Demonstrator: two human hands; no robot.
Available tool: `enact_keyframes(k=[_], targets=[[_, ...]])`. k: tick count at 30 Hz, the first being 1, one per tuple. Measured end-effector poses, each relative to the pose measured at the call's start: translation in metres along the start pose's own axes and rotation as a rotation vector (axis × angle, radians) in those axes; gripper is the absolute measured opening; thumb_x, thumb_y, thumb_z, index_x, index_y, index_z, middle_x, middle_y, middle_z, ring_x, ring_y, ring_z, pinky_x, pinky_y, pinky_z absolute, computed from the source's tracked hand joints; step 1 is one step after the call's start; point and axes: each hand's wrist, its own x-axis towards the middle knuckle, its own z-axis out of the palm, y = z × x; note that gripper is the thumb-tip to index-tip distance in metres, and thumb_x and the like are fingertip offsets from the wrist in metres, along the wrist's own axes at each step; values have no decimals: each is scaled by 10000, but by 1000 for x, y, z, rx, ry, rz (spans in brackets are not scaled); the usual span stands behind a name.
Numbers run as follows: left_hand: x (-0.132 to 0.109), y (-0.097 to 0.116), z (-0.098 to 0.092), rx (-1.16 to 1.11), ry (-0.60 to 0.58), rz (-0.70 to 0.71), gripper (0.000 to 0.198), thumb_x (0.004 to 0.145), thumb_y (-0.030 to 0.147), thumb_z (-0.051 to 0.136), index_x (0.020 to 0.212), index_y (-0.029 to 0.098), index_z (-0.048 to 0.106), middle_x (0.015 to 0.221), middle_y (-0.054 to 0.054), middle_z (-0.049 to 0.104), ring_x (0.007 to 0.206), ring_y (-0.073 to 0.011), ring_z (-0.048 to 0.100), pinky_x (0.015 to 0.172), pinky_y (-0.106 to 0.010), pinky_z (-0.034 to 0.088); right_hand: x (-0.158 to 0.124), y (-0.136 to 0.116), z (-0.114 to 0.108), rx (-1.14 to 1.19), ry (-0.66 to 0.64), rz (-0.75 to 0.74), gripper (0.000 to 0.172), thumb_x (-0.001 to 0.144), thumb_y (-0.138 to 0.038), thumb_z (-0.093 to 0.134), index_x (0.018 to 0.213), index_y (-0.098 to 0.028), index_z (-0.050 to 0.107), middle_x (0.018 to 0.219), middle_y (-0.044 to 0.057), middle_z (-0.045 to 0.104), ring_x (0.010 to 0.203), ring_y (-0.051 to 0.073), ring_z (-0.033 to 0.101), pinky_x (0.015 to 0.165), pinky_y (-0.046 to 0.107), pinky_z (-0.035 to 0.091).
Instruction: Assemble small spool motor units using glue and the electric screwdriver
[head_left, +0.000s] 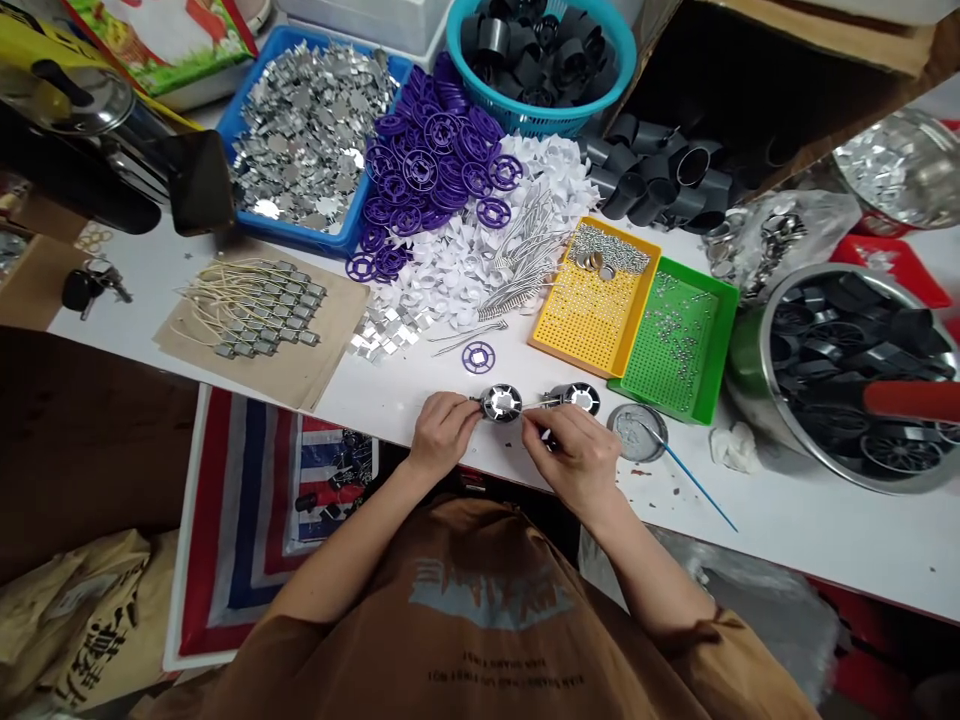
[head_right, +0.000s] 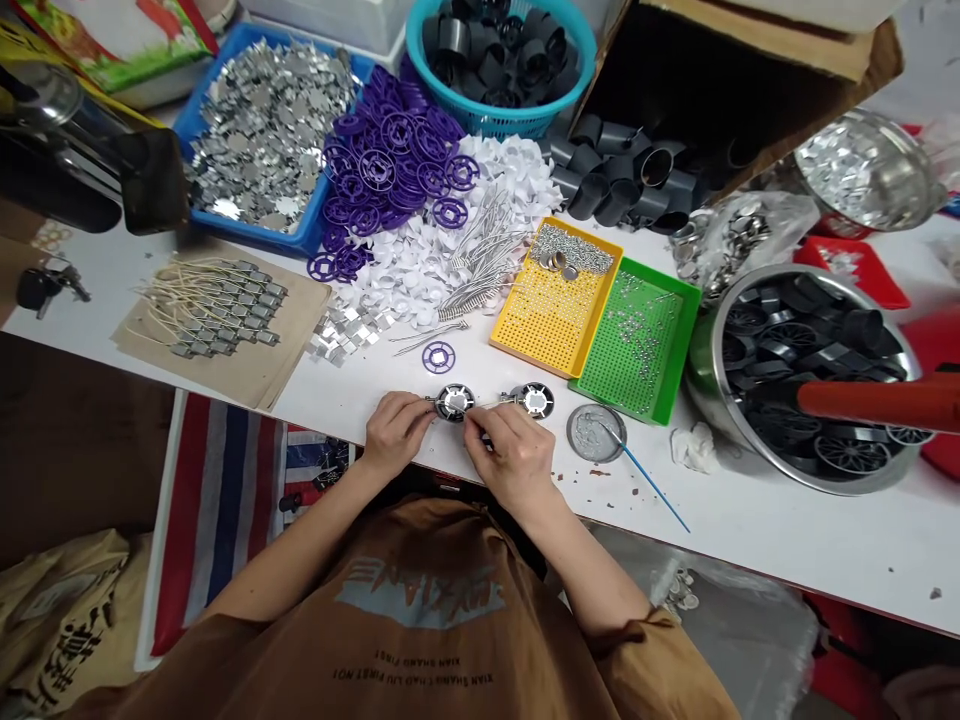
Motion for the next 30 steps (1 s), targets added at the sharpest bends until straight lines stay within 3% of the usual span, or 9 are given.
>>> enact_keyframes(k=[3, 19, 24, 30], targets=[[0, 3, 2, -26, -28, -20, 109, 903, 235, 565, 902, 191, 665, 817, -60, 664, 789, -177, 607, 752, -310, 496, -3, -2, 1, -43, 12, -1, 84, 855, -150, 593, 829, -193, 661, 669, 25, 661, 622, 147, 603, 576, 266, 430], [-4, 10, 6, -59, 50, 11, 68, 892, 209, 585, 920, 171, 634, 816, -57, 650, 782, -168, 600, 718, -285, 504, -9, -12, -6, -245, -37, 12, 155, 861, -171, 580, 729, -176, 662, 602, -1, 616, 587, 119, 574, 548, 233, 359], [-6, 11, 4, -125, 26, -49, 114, 895, 245, 595, 977, 171, 622, 855, -52, 666, 820, -168, 622, 745, -279, 515, 3, -12, -4, -244, -166, 73, 163, 848, -202, 570, 729, -180, 679, 645, 14, 659, 628, 136, 618, 555, 237, 344], [-4, 9, 0, -193, 4, -180, 151, 898, 290, 590, 993, 183, 639, 869, -45, 651, 839, -162, 623, 771, -283, 518, 30, -11, -2, -269, -458, 207, 136, 815, -215, 576, 777, -186, 703, 752, 35, 729, 694, 178, 667, 596, 258, 352]])
